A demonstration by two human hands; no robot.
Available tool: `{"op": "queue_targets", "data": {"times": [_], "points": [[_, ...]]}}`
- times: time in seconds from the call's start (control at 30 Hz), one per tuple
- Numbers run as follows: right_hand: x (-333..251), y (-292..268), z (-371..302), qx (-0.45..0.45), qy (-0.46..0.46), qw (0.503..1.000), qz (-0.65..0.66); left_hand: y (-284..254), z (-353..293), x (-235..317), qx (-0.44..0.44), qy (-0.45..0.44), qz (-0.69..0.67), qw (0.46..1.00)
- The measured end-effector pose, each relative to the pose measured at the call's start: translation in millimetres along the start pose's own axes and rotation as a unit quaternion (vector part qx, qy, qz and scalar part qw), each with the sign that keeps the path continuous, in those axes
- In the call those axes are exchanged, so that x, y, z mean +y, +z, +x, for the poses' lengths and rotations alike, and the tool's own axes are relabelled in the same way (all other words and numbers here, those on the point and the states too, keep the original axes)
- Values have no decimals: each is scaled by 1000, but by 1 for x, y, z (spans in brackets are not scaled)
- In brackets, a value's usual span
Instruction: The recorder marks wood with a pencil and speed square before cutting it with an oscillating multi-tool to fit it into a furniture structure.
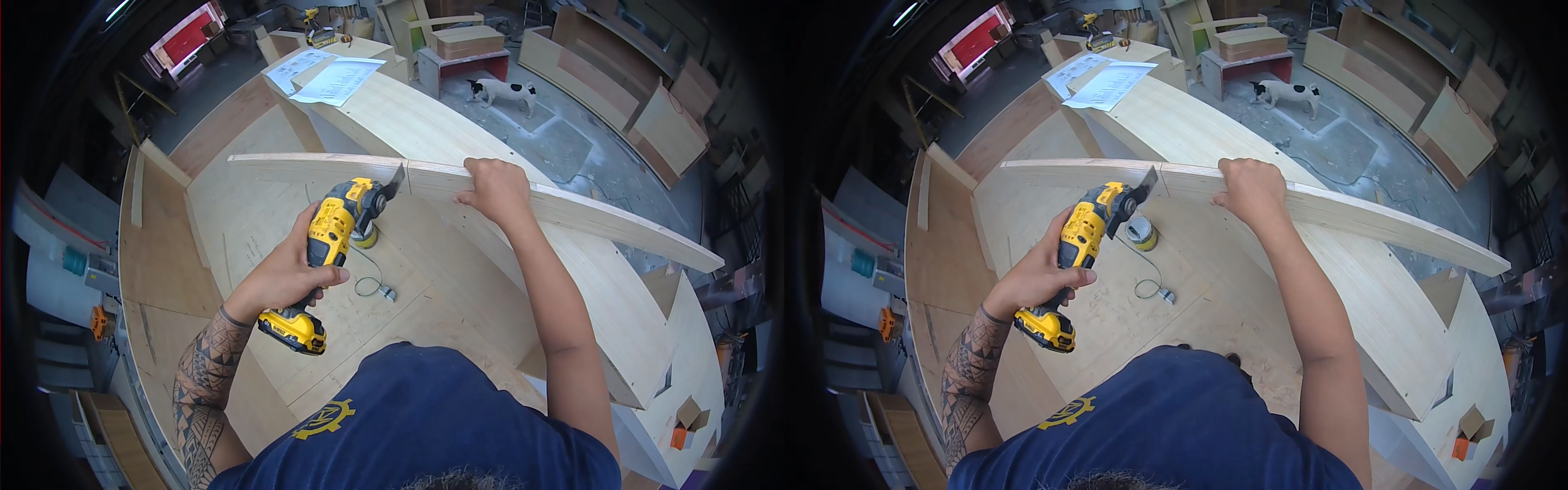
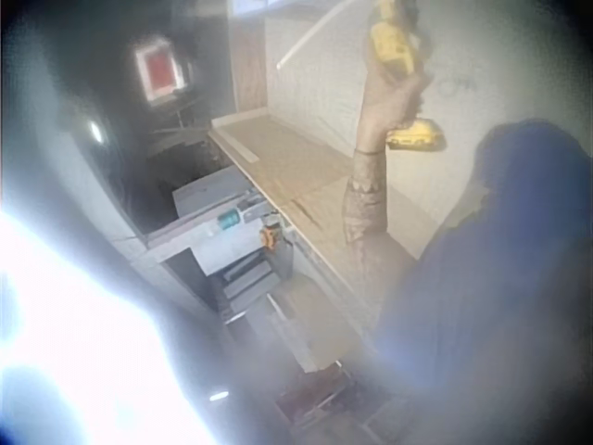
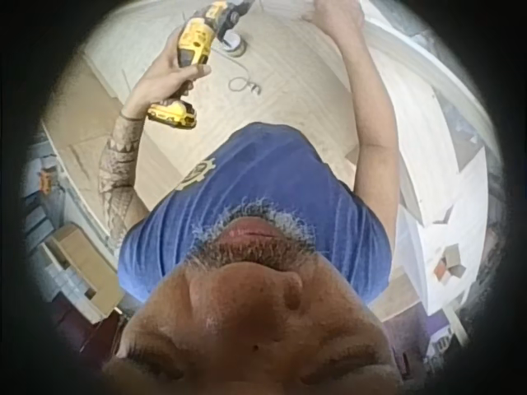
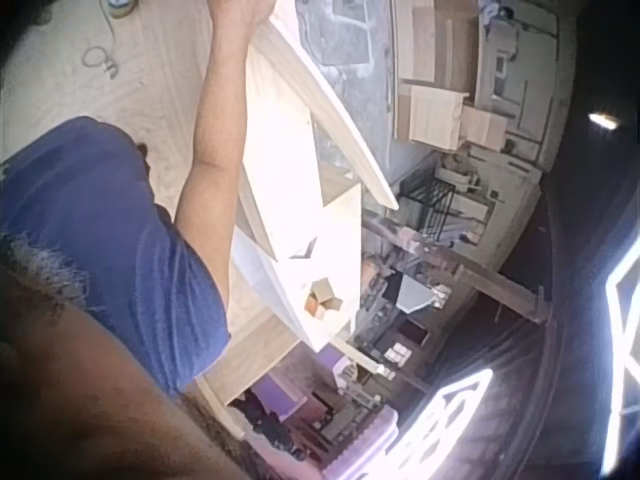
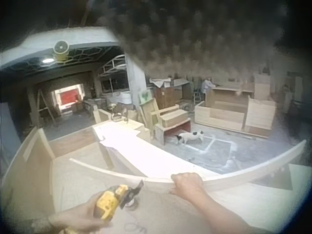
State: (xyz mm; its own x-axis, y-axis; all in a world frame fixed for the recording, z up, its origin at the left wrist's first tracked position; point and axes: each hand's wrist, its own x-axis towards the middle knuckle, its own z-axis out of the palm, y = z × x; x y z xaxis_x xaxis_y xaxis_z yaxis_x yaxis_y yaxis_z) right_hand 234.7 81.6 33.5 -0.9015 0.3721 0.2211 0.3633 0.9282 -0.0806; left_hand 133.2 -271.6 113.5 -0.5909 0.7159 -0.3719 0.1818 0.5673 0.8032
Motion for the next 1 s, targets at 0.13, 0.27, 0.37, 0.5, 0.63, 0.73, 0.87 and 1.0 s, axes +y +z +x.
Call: {"op": "queue_targets", "data": {"times": [0.13, 0.27, 0.37, 0.5, 0.63, 0.73, 0.87, 1.0], "points": [[-1, 3, -2, -4, 0, 1000, 2, 3, 6, -2, -16, -3, 7, 1000], [2, 3, -3, 9, -7, 1000, 6, 4, 11, 2, -9, -7, 34, 999], [2, 2, -3, 13, -11, 1000, 10, 3, 11, 7, -11, -16, 42, 999], [5, 4, -4, 7, -9, 1000, 5, -1, 15, 19, -13, -36, 61, 997], [8, 1, -4, -7, -14, 1000, 4, -3, 17, 42, -29, -76, 88, 993], [7, 3, -6, -6, -25, 1000, -4, -1, 19, 44, -29, -100, 113, 988], [7, 2, -9, -6, -33, 999, 0, -3, 19, 46, -34, -84, 110, 990], [7, 4, -14, -21, -28, 999, -5, -2, 18, 61, -49, -89, 121, 987]]}}
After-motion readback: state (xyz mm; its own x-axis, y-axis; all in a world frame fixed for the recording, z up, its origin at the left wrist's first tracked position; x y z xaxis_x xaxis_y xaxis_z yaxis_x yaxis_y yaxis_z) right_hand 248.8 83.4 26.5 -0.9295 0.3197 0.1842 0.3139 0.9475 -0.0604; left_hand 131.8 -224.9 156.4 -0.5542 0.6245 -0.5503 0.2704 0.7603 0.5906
